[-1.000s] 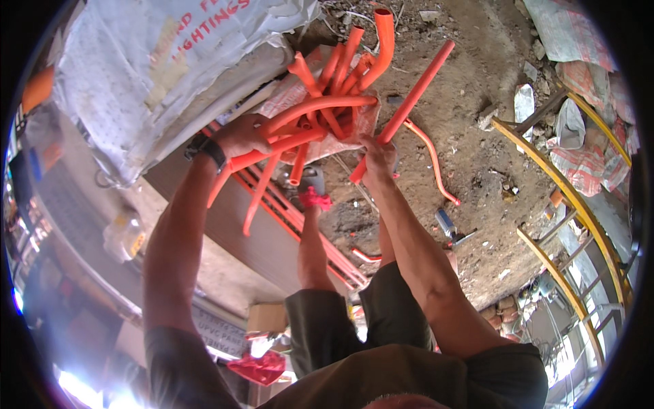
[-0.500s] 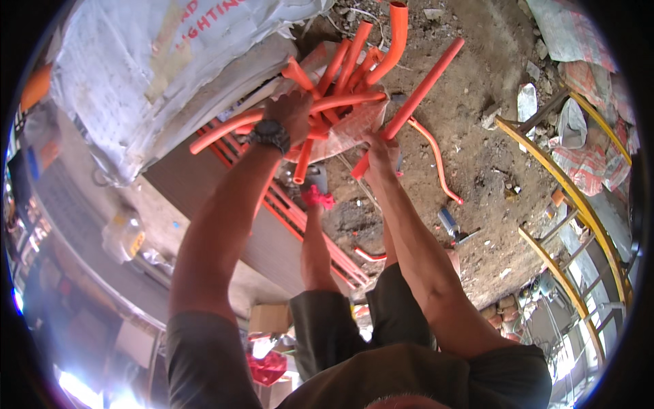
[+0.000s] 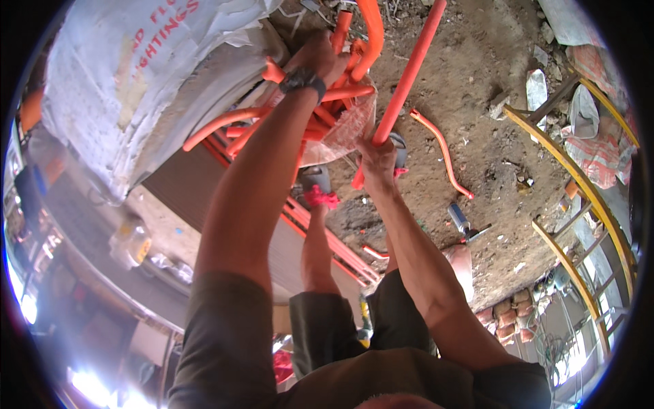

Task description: The person uses a handheld blowtorch to heat sections of orange plastic pipes. They repeatedly pick up pipes, apply the flame to soften the material, and then bend the pipes by hand before placing them aside.

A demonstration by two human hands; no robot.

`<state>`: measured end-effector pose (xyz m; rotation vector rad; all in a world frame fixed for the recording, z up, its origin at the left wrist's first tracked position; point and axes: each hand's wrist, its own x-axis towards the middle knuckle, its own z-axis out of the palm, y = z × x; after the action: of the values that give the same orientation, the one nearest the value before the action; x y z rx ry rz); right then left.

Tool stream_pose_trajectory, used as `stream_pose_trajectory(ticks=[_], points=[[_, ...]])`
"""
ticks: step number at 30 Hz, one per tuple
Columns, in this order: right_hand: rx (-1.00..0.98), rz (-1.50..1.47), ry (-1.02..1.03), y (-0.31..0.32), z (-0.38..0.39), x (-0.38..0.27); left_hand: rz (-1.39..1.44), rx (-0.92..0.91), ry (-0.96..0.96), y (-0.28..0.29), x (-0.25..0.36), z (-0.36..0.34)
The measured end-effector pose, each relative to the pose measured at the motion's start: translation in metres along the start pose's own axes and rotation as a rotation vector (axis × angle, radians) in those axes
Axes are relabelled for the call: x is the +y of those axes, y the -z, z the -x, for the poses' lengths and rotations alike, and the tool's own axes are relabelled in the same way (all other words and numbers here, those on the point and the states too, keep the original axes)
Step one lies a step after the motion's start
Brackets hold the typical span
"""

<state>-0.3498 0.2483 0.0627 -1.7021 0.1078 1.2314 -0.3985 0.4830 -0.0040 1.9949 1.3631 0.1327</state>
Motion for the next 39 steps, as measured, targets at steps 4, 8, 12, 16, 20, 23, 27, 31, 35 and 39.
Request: stream_pose_trajectory(ticks=[4,8,12,16,20,23,27,31,35,39], points=[[-0.012,-0.002,0.038,0.01,-0.009,0.016,0.03,-0.218,0.142,0.001,0.008,-0.024],[-0.037,0.061,0.03,0.017,-0.016,0.03,0.118,0.006,0.124,0.019,-0.004,0.001],[-0.013,-0.014,-0.014,0.019,-0.016,0.031,0.343,0.125,0.226,0.076,0.001,0.049],[-0.01,0.056,0.038,0.019,-0.022,0.038,0.504,0.244,0.162,0.12,0.027,0.084],[0.011,-0.001,0.001,0.016,-0.019,0.033,0.776,0.415,0.129,0.14,0.053,0.126],[-0.016,-0.01,-0.012,0.014,-0.02,0.033,0.816,0.406,0.135,0.141,0.05,0.165],[-0.026,0.029,-0.004,0.015,-0.025,0.041,0.851,0.466,0.102,0.147,0.036,0.203],[0.023,0.167,0.002,0.016,-0.024,0.036,1.111,0.585,0.014,0.182,0.026,0.239],[0.007,0.148,-0.077,0.015,-0.01,0.021,1.279,0.667,-0.004,0.203,-0.003,0.27],[0.005,0.04,-0.118,0.029,-0.003,0.02,1.425,0.654,-0.036,0.214,-0.004,0.287]])
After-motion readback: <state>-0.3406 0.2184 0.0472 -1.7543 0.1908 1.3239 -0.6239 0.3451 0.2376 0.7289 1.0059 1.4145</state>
